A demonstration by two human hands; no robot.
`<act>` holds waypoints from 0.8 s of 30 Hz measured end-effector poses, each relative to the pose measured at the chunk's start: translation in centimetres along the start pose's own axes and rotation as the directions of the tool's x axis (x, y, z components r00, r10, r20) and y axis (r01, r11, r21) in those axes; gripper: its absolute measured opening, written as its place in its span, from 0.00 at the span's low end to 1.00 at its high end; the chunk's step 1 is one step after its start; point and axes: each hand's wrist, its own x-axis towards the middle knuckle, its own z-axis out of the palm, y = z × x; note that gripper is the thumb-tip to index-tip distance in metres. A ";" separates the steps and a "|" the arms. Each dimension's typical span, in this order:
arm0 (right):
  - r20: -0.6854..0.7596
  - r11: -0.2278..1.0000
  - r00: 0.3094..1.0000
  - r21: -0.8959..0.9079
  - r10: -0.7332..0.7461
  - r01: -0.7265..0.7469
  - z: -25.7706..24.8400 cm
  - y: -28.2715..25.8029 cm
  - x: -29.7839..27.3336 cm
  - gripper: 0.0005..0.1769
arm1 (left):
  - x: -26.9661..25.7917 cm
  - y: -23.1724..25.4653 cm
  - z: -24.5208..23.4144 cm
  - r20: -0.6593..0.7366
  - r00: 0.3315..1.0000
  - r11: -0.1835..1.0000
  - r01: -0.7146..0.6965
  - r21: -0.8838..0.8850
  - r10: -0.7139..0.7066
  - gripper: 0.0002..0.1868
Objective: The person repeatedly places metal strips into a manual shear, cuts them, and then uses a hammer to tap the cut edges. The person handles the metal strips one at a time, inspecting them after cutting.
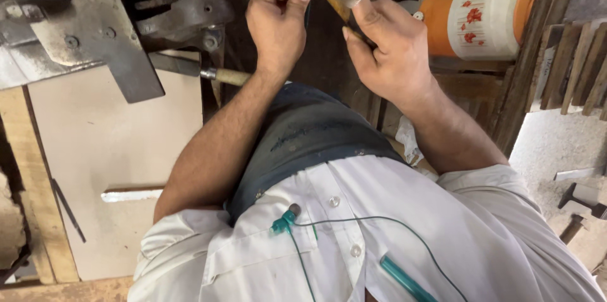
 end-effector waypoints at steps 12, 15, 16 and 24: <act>-0.126 0.982 0.987 0.169 0.104 -0.082 -1.4 -1.1 -1.5 0.39 | -1.4 0.4 -1.9 0.233 0.972 0.908 0.067 -0.413 0.034 0.12; -0.118 0.960 0.992 0.278 0.048 -0.014 -0.3 -1.7 -1.7 0.36 | -3.4 2.7 -5.8 0.313 0.945 0.828 0.095 -0.552 0.100 0.14; -0.111 0.956 0.994 0.292 -0.009 0.041 0.3 -2.1 -1.9 0.36 | -4.2 3.6 -7.5 0.305 0.945 0.800 0.093 -0.593 0.116 0.15; 0.308 0.863 0.871 0.455 -0.384 0.219 7.6 -7.9 -0.8 0.36 | -13.8 6.9 -25.7 -0.120 0.993 0.586 -0.087 -0.805 -0.018 0.07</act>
